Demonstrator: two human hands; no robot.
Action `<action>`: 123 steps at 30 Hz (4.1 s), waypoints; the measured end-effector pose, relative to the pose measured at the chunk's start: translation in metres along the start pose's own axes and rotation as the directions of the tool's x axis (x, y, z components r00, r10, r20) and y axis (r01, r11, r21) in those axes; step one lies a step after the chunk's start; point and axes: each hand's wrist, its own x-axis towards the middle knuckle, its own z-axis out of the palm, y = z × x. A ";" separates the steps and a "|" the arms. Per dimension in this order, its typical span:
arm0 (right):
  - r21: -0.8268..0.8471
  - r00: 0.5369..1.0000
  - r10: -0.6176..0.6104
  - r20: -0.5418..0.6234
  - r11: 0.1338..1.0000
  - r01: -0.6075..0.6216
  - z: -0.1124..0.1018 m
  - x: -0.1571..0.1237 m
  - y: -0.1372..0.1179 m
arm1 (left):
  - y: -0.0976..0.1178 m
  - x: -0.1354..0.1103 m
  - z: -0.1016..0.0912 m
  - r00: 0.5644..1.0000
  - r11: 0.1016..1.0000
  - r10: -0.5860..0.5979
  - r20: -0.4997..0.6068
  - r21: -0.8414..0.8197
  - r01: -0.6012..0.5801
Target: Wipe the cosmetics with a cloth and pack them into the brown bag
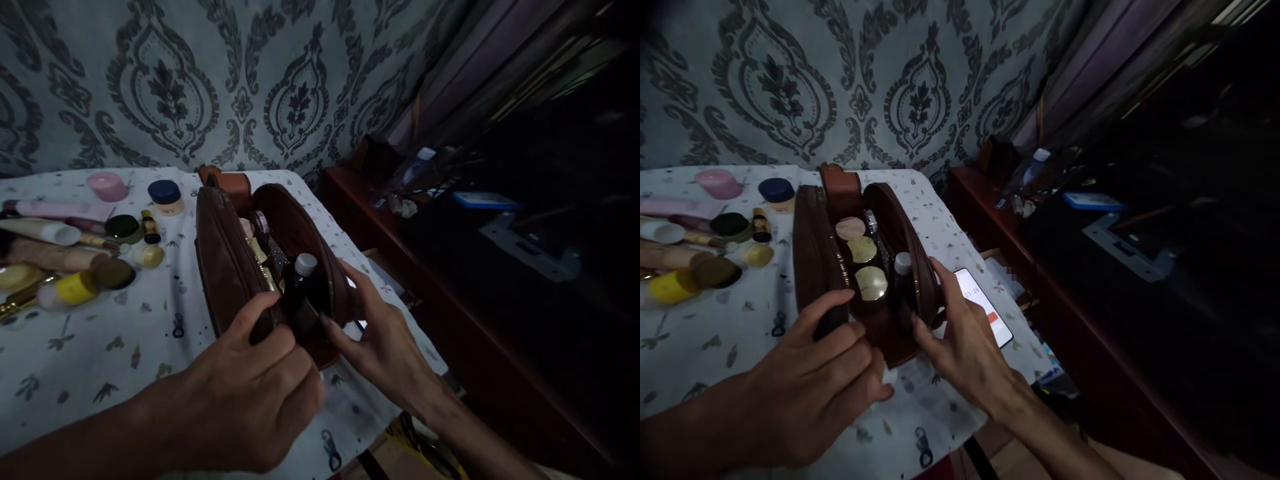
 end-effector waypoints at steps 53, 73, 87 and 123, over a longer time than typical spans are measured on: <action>-0.037 0.703 -0.656 0.275 0.724 0.689 0.215 -0.005 -0.130 | -0.012 -0.256 -0.106 0.253 0.226 -0.967 -0.029 0.355 0.907; 0.243 0.431 -0.854 0.290 0.502 0.830 0.255 -0.026 -0.156 | -0.139 -0.268 -0.136 0.181 0.174 -0.983 0.039 0.521 0.836; 0.168 0.357 -0.879 0.317 0.422 0.891 0.252 -0.023 -0.162 | -0.134 -0.277 -0.158 0.301 0.372 -0.928 0.219 0.557 0.743; 0.425 0.529 -0.833 0.160 0.542 0.725 0.258 -0.020 -0.156 | -0.187 -0.253 -0.146 0.255 0.173 -0.966 -0.045 0.621 0.764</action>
